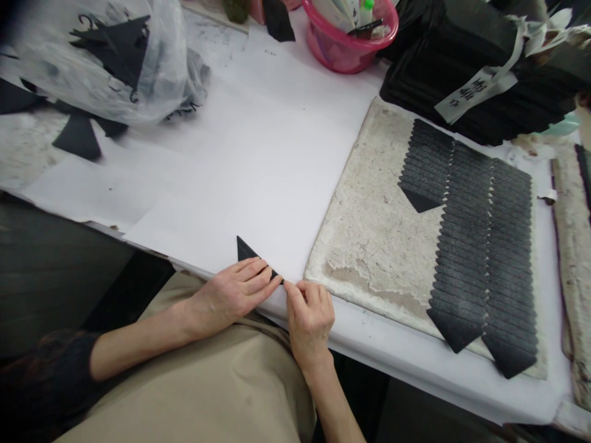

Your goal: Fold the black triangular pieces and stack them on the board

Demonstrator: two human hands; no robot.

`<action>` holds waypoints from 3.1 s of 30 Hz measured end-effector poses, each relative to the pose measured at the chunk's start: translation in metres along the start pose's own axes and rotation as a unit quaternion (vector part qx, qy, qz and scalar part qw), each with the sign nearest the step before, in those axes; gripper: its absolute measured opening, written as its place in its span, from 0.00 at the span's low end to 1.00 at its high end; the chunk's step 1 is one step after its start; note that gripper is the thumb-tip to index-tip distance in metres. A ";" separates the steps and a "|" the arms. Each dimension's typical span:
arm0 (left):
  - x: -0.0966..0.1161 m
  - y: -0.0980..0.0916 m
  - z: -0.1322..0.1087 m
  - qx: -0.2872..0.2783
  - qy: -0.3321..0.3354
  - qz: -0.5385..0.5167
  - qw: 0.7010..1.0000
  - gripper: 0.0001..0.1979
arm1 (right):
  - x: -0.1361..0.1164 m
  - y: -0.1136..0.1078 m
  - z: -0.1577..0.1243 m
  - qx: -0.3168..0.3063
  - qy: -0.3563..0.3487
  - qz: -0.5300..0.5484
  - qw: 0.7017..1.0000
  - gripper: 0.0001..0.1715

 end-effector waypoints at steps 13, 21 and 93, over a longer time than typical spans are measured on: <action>0.000 -0.002 0.000 -0.003 0.003 -0.005 1.000 0.15 | -0.003 0.001 -0.001 -0.032 -0.029 -0.035 0.998 0.13; 0.000 -0.005 0.002 -0.008 0.007 -0.003 1.000 0.15 | -0.004 0.001 -0.001 -0.041 -0.043 -0.048 0.997 0.14; -0.041 0.009 -0.011 -0.019 -0.284 -0.493 0.822 0.15 | -0.001 0.029 0.000 -0.063 0.396 0.507 0.763 0.14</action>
Point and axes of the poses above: each hand's wrist, its own z-axis towards the middle knuckle, its own y-axis out of the palm, x = y × z, the point moved 8 cm from there along z, towards the middle knuckle, and after that the axes turned 6 degrees about y, right-handed, at the moved point
